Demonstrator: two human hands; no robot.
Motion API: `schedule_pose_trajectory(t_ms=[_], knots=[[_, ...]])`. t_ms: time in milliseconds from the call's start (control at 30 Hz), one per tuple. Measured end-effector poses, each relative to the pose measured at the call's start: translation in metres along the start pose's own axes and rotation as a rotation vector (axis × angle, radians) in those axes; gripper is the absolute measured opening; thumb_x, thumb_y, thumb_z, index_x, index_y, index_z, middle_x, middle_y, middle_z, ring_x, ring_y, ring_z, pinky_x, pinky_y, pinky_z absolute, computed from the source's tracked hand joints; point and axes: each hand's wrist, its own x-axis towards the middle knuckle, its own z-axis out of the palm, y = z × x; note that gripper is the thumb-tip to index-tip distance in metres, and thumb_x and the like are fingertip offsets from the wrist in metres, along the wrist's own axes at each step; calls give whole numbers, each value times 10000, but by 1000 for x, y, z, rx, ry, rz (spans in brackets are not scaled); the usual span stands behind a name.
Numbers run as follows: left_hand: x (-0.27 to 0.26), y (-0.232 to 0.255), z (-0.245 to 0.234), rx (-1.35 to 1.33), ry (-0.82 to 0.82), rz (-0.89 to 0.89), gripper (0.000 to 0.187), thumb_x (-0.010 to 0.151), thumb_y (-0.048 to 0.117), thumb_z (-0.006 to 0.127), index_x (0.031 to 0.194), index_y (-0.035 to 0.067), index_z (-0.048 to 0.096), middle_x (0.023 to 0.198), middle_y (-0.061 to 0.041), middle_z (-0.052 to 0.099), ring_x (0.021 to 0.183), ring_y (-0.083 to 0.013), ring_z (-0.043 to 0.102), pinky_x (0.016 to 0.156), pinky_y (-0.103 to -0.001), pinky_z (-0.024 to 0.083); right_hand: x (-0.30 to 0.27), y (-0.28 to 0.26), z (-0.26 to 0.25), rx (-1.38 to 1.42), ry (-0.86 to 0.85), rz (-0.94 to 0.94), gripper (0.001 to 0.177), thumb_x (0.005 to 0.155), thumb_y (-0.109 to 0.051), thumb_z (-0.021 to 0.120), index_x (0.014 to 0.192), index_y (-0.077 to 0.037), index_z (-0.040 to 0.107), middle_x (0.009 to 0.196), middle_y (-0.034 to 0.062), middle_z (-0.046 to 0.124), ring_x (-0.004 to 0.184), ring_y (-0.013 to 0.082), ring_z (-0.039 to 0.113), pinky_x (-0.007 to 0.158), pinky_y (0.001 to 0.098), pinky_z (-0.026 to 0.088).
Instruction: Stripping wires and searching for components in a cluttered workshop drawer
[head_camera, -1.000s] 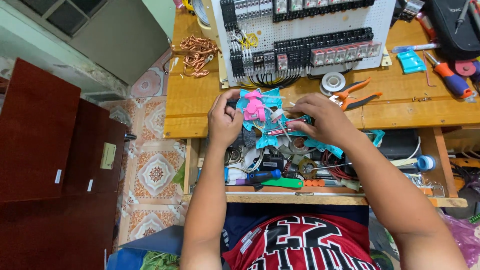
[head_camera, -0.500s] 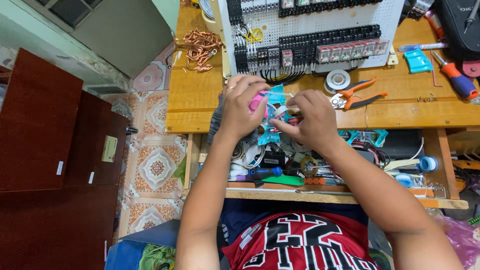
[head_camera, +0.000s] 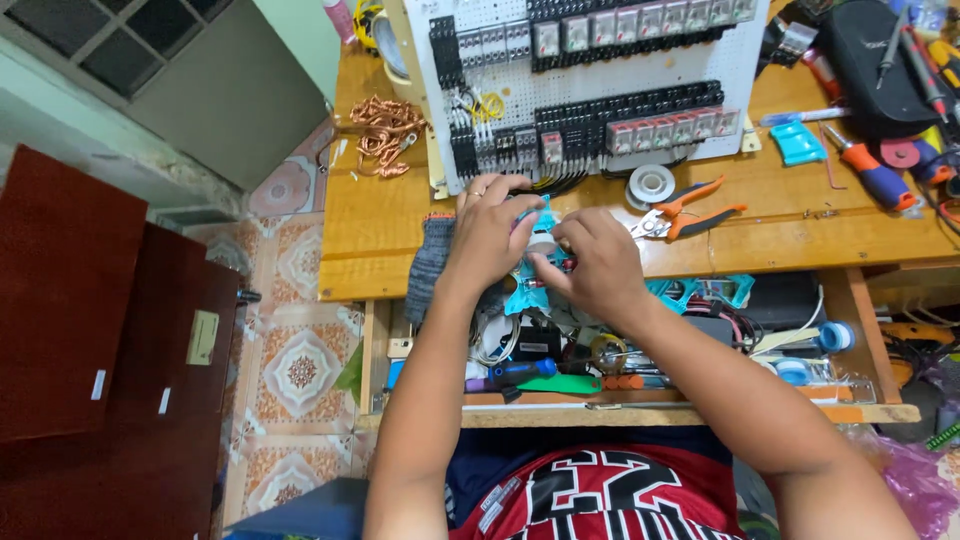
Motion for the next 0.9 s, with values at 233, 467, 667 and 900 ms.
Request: schedule_pose_trajectory(t_ms=[233,467,667,900], knots=[[4,2,-5,30,-50,-76,171,953,334,615,1033,296,761,1264,42,658,1215,-266,551,936,-420,409,2,2,-8,65,-35,66,132,907,-202,741,1010,-121,725,960,69,670,898,312,688,784,404,549],[3,3,-10,-14,-46,-71,72,927,323,665,959,292,722,1217,57,654,1190,-269,552,924,-416,412,3,6,-5,17,-4,61,160,938,-107,727,1092,-130,765,913,68,702,841,321,698,759,439,555],[-1,-6,-14,-90,-11,-17,87,988,312,595,975,276,673,1182,58,664,1164,-260,586,901,-396,427,11,5,-3,77,36,110,176,958,-55,731,1114,-122,774,908,69,730,793,315,703,739,435,564],[-4,-9,-16,-146,15,52,88,1011,270,570,964,248,642,1151,42,680,1139,-257,613,875,-398,433,12,9,-2,179,50,186,163,974,-35,749,1111,-116,780,940,81,755,853,344,729,784,432,574]])
